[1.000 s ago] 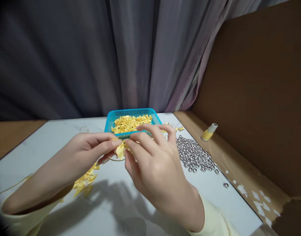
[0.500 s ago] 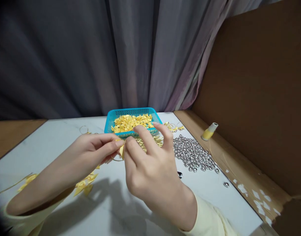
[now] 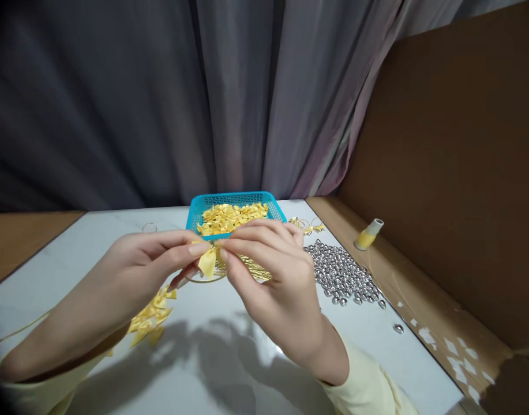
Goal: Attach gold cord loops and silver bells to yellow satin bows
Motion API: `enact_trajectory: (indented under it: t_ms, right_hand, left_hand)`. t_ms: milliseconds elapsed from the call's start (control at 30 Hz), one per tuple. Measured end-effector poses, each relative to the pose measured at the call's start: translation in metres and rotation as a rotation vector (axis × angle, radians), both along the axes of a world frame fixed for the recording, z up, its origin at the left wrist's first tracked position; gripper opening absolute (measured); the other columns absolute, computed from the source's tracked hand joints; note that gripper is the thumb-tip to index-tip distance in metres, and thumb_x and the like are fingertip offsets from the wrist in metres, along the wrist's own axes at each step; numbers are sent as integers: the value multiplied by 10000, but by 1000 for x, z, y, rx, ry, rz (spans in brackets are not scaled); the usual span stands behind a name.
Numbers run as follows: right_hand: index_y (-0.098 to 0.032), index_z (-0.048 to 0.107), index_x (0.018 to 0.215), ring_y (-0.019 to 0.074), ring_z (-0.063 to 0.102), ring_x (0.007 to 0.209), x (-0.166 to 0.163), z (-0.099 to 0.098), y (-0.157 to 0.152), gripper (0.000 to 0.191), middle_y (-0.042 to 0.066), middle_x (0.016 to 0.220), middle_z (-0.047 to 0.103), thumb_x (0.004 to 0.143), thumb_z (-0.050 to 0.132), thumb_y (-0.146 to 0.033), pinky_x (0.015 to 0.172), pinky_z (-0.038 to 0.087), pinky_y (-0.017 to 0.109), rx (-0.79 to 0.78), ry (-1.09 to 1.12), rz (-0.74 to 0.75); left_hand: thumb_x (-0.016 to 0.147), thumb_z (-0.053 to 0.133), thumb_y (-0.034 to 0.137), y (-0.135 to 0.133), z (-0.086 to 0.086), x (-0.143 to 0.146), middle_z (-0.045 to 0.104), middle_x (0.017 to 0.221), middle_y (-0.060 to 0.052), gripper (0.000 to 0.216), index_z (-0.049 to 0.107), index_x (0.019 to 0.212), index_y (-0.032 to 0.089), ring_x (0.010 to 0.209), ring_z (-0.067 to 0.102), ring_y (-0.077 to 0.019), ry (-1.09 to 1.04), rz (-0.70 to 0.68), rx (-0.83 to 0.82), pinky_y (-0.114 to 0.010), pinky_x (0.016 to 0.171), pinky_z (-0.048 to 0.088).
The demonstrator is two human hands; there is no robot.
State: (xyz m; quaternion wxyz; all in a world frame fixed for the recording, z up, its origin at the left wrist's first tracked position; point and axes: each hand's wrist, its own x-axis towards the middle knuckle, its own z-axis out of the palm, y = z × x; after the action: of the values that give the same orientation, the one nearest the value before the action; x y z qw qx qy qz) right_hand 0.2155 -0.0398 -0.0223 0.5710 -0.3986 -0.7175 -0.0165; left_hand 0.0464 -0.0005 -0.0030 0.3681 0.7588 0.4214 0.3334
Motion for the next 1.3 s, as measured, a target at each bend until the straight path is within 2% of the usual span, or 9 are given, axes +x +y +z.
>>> enact_trajectory:
  t_ms: [200,367,533,633,733,967,1100,1200,1300]
  right_hand:
    - [-127,698,915,264,631,990,6,4,-4,119,62,913,734,802,664,-136,852,436,448,107,-256,-154]
    - [-151,684,907,261,623,1032,3,-2,-5,120,13,902,742,800,667,-100,898,371,452,256,-446,-280]
    - [-173,668,811,248,640,1027,0,-2,-5,103,-14,840,746,791,666,-72,962,319,443,295,-528,-305]
    - [-165,659,777,238,654,994,-2,-2,-5,101,-15,801,744,792,662,-66,962,310,443,330,-520,-298]
    - [-154,650,765,220,668,928,-4,-4,-4,108,-16,772,737,774,676,-49,946,332,452,344,-399,-280]
    - [-170,680,782,207,658,827,0,1,-1,99,13,755,736,799,651,-77,789,458,409,167,-98,-136]
    - [-142,690,861,241,640,942,7,4,-2,87,43,852,742,806,644,-91,833,461,436,124,-201,-111]
    - [-143,680,913,269,612,1039,8,4,-5,131,47,946,741,797,656,-87,865,424,456,204,-347,-186]
    - [-169,671,881,269,604,1072,6,2,-7,126,17,938,747,782,678,-92,910,378,459,279,-464,-266]
  left_hand:
    - [859,473,311,-1,-1,3,408,525,67,333,453,550,187,500,383,-90,25,4,4,-206,472,311]
    - [856,467,322,-2,-3,5,389,528,66,321,452,562,195,499,369,-99,46,0,-9,-212,461,298]
    - [851,460,322,-4,0,4,378,529,62,323,443,554,195,505,366,-104,70,-13,-6,-220,472,295]
    - [847,462,318,-5,1,2,376,527,62,321,442,551,196,505,370,-104,72,-3,-10,-216,466,295]
    - [848,472,322,-5,0,1,394,533,65,312,464,562,197,500,375,-100,47,-2,0,-206,454,301]
    - [840,477,336,-4,1,2,411,522,63,319,477,555,194,493,390,-98,50,25,18,-206,460,315]
    - [833,463,334,-5,1,2,418,534,58,301,485,567,195,509,392,-104,73,27,-4,-212,475,316]
    - [844,453,359,-5,0,1,401,534,56,319,472,569,198,518,389,-112,95,29,-21,-220,476,309]
    - [843,455,364,-5,0,2,387,530,57,322,467,566,200,511,377,-115,94,26,-25,-224,469,299]
